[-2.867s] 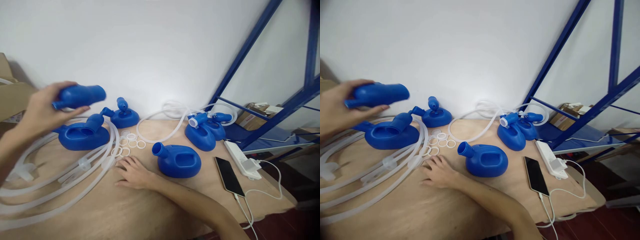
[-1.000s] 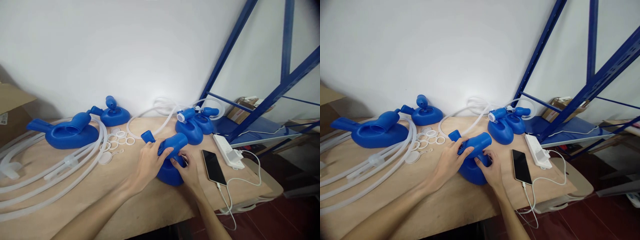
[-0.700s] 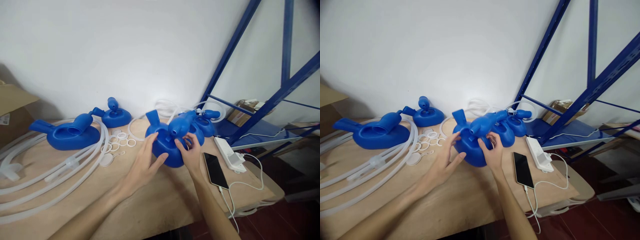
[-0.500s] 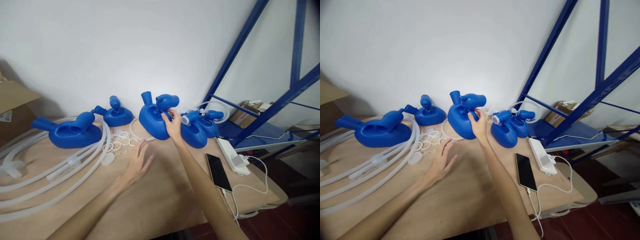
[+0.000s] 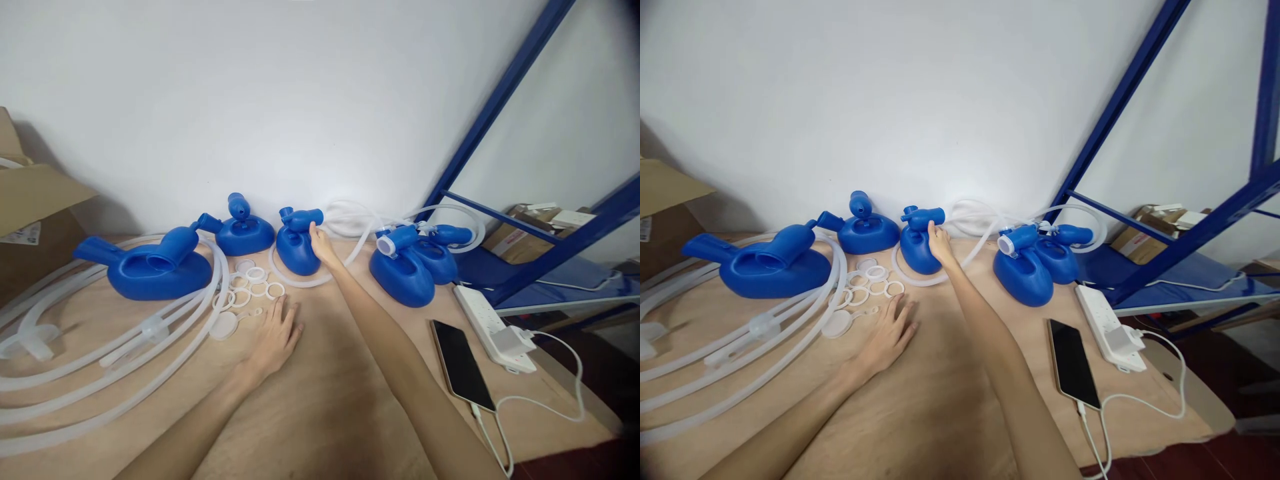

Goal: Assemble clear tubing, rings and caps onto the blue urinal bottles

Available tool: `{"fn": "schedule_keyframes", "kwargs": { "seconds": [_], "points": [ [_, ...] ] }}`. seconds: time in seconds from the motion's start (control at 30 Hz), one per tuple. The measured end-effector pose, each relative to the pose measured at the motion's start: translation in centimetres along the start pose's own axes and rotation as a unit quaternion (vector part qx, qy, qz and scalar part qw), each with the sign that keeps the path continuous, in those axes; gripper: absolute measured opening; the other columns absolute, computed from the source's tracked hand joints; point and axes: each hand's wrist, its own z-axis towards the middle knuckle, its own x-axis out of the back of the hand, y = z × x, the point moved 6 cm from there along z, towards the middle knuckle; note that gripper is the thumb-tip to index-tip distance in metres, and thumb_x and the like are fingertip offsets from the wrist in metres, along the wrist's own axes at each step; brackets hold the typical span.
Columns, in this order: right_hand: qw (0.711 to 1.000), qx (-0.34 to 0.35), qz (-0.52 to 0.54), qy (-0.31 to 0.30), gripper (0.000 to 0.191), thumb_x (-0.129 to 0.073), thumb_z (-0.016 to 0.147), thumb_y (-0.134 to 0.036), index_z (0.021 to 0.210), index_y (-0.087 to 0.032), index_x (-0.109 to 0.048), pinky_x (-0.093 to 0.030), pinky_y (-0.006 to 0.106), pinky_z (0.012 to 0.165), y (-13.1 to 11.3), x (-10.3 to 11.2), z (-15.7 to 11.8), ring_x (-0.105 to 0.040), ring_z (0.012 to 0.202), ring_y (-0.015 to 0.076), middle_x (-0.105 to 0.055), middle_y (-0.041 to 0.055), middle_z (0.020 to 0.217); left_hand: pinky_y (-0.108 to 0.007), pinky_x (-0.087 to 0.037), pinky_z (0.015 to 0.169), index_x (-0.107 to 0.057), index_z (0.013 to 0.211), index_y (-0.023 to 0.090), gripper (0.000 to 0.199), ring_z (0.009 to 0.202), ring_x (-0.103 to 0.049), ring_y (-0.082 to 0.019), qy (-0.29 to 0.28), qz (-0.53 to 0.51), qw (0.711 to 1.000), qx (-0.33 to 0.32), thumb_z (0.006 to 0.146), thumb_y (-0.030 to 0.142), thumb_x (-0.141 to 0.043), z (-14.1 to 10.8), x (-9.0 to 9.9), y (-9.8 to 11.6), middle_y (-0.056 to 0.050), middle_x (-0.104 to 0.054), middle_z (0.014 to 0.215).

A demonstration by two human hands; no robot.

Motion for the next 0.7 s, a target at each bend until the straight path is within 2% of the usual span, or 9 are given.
{"fn": "schedule_keyframes", "kwargs": {
  "seconds": [0.07, 0.17, 0.23, 0.3, 0.37, 0.47, 0.57, 0.63, 0.7],
  "points": [
    [1.000, 0.004, 0.005, 0.016, 0.058, -0.037, 0.103, -0.064, 0.100, -0.019, -0.073, -0.046, 0.043, 0.106, -0.2, 4.2, -0.4, -0.061, 0.120, 0.0296, -0.072, 0.0137, 0.117, -0.060, -0.041, 0.118, -0.052, 0.149, 0.017, 0.050, 0.152, -0.036, -0.039, -0.003, -0.001, 1.000, 0.005, 0.106, 0.041, -0.043, 0.0, 0.0, -0.1, -0.022, -0.040, 0.160],
    [0.996, 0.039, 0.005, 0.082, 0.046, -0.050, 0.100, -0.059, 0.110, -0.021, -0.075, -0.044, 0.046, 0.111, 1.7, 13.1, -3.0, -0.063, 0.122, 0.0285, -0.071, 0.0123, 0.125, -0.058, -0.042, 0.118, -0.051, 0.150, 0.017, 0.052, 0.151, -0.038, -0.039, -0.006, -0.003, 1.000, 0.005, 0.105, 0.041, -0.045, -0.1, -0.1, -0.3, -0.022, -0.041, 0.159],
    [0.981, -0.032, -0.089, 0.170, 0.044, -0.059, 0.095, -0.056, 0.116, -0.020, -0.073, -0.036, 0.050, 0.118, 5.1, 19.3, -5.9, -0.056, 0.132, 0.0322, -0.065, 0.0159, 0.135, -0.058, -0.042, 0.117, -0.050, 0.151, 0.018, 0.052, 0.149, -0.039, -0.038, -0.008, -0.001, 1.000, 0.003, 0.104, 0.041, -0.045, -0.1, -0.3, -0.3, -0.021, -0.042, 0.159],
    [0.956, -0.143, -0.154, 0.204, 0.061, -0.069, 0.087, -0.054, 0.133, -0.014, -0.065, -0.029, 0.062, 0.118, 9.0, 23.2, -9.0, -0.045, 0.143, 0.0433, -0.055, 0.0256, 0.147, -0.059, -0.041, 0.116, -0.052, 0.149, 0.018, 0.051, 0.147, -0.041, -0.038, -0.013, -0.001, 1.000, 0.005, 0.104, 0.040, -0.045, 0.0, -0.4, -0.4, -0.021, -0.044, 0.157],
    [0.953, -0.188, -0.160, 0.177, 0.069, -0.079, 0.076, -0.043, 0.132, -0.006, -0.063, -0.039, 0.069, 0.106, 11.6, 24.2, -11.4, -0.056, 0.127, 0.0506, -0.063, 0.0325, 0.129, -0.060, -0.042, 0.115, -0.054, 0.147, 0.017, 0.050, 0.145, -0.043, -0.038, -0.019, -0.005, 1.000, 0.008, 0.104, 0.040, -0.044, 0.1, -0.5, -0.5, -0.021, -0.047, 0.153],
    [0.957, -0.199, -0.164, 0.134, 0.062, -0.076, 0.075, -0.034, 0.129, -0.007, -0.064, -0.045, 0.065, 0.102, 12.3, 22.9, -14.2, -0.064, 0.114, 0.0469, -0.070, 0.0265, 0.114, -0.063, -0.042, 0.113, -0.055, 0.144, 0.015, 0.050, 0.139, -0.048, -0.039, -0.021, -0.013, 1.000, 0.011, 0.103, 0.042, -0.043, 0.3, -0.4, -0.5, -0.022, -0.051, 0.148],
    [0.964, -0.171, -0.160, 0.125, 0.074, -0.072, 0.078, -0.040, 0.143, -0.012, -0.052, -0.050, 0.060, 0.095, 9.8, 20.9, -16.6, -0.066, 0.106, 0.0409, -0.070, 0.0180, 0.109, -0.065, -0.040, 0.112, -0.053, 0.147, 0.014, 0.054, 0.137, -0.049, -0.040, -0.017, -0.023, 0.999, 0.014, 0.102, 0.043, -0.043, 0.5, -0.2, -0.5, -0.022, -0.052, 0.147],
    [0.974, -0.148, -0.134, 0.106, 0.084, -0.070, 0.081, -0.045, 0.153, -0.014, -0.039, -0.054, 0.053, 0.086, 7.3, 19.5, -17.9, -0.068, 0.092, 0.0352, -0.068, 0.0108, 0.100, -0.065, -0.040, 0.113, -0.050, 0.149, 0.015, 0.056, 0.138, -0.048, -0.040, -0.012, -0.033, 0.999, 0.014, 0.102, 0.045, -0.043, 0.6, -0.1, -0.4, -0.021, -0.053, 0.147],
    [0.981, -0.141, -0.114, 0.064, 0.076, -0.068, 0.084, -0.047, 0.150, -0.020, -0.043, -0.055, 0.045, 0.076, 4.8, 18.0, -19.1, -0.067, 0.079, 0.0296, -0.065, 0.0042, 0.091, -0.063, -0.039, 0.114, -0.049, 0.150, 0.017, 0.057, 0.139, -0.049, -0.039, -0.006, -0.049, 0.999, 0.014, 0.101, 0.046, -0.045, 0.7, 0.2, -0.3, -0.020, -0.054, 0.147]
  ]
}}
